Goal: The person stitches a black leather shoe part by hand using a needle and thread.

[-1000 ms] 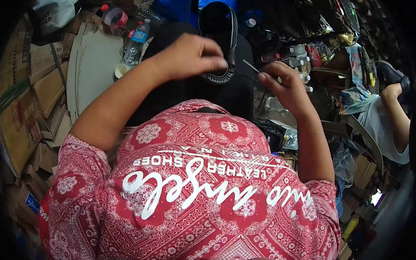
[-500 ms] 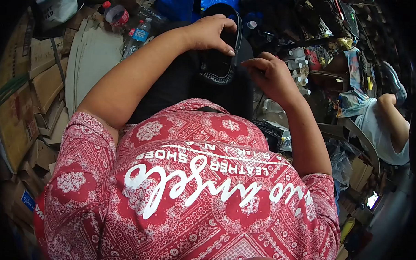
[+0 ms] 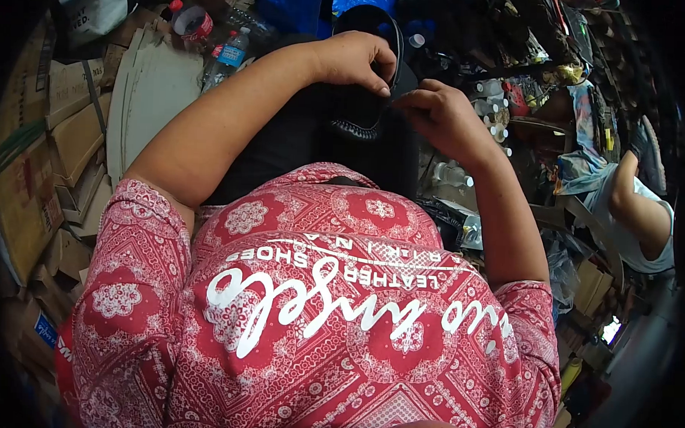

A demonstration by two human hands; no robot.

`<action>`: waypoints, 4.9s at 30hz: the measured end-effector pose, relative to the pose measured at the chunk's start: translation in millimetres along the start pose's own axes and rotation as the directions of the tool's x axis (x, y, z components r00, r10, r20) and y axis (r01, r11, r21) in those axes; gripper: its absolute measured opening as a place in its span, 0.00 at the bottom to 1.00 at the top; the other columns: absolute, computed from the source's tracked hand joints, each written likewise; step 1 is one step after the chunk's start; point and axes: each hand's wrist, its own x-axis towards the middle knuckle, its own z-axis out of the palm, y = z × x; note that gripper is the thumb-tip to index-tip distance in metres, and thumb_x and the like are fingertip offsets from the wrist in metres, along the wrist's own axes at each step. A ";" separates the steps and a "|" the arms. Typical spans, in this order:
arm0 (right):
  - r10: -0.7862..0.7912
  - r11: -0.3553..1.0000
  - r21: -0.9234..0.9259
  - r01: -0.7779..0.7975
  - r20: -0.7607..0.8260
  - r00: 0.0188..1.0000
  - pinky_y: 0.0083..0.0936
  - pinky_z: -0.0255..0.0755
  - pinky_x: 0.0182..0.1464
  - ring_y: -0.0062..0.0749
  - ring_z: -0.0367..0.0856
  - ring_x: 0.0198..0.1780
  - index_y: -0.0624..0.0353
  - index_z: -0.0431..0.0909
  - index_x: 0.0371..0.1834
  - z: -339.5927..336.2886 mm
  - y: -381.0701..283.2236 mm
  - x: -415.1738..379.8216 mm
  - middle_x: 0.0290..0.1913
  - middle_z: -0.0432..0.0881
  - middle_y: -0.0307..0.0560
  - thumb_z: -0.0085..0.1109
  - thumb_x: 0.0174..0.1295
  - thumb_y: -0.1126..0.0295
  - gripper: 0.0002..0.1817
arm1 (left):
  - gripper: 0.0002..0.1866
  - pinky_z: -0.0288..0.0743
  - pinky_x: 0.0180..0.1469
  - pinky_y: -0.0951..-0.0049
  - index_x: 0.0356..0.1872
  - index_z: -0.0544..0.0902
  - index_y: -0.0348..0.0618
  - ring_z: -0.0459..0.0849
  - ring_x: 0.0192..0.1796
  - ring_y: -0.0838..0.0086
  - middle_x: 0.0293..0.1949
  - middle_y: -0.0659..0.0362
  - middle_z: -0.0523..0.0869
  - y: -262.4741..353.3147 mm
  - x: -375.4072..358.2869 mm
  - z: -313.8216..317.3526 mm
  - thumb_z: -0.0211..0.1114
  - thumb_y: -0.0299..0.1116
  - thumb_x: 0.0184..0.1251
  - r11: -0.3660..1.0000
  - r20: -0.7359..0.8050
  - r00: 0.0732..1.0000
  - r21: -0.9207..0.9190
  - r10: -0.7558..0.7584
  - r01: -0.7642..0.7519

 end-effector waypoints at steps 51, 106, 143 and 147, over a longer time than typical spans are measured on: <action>0.044 0.983 -0.150 -0.104 -0.361 0.932 0.36 0.67 0.44 0.43 0.73 0.39 0.50 0.80 0.51 67.0 -13.0 -35.1 0.33 0.72 0.47 0.58 0.56 0.75 0.18 | 0.28 0.56 0.70 0.57 0.62 0.71 0.34 0.69 0.67 0.57 0.56 0.49 0.79 62.0 -152.1 -140.9 0.55 0.47 0.71 0.496 -0.493 0.868 -0.771 -0.067 -0.400; 0.018 0.964 -0.244 -0.110 -0.352 0.936 0.36 0.63 0.52 0.36 0.76 0.41 0.48 0.79 0.55 66.5 -9.9 -39.0 0.34 0.75 0.42 0.58 0.57 0.72 0.20 | 0.09 0.69 0.45 0.68 0.35 0.86 0.48 0.80 0.39 0.66 0.30 0.61 0.82 48.1 -96.0 6.1 0.70 0.25 0.50 0.938 -0.267 0.963 0.325 -0.032 0.121; 0.138 0.856 0.481 -0.188 0.138 0.981 0.19 0.67 0.50 0.23 0.71 0.41 0.47 0.86 0.47 26.3 46.9 -5.4 0.33 0.69 0.36 0.57 0.59 0.79 0.17 | 0.08 0.62 0.48 0.68 0.36 0.88 0.56 0.77 0.41 0.71 0.29 0.66 0.79 25.8 -56.1 31.5 0.68 0.30 0.55 0.957 -0.226 0.967 0.234 -0.114 0.168; 0.153 0.855 0.492 -0.163 0.060 0.986 0.16 0.69 0.46 0.19 0.74 0.39 0.52 0.85 0.48 27.0 37.4 -10.5 0.34 0.75 0.34 0.60 0.58 0.80 0.16 | 0.08 0.62 0.49 0.67 0.36 0.88 0.55 0.77 0.41 0.71 0.30 0.66 0.80 38.8 -58.7 28.0 0.68 0.30 0.55 0.950 -0.268 0.962 0.286 -0.047 0.126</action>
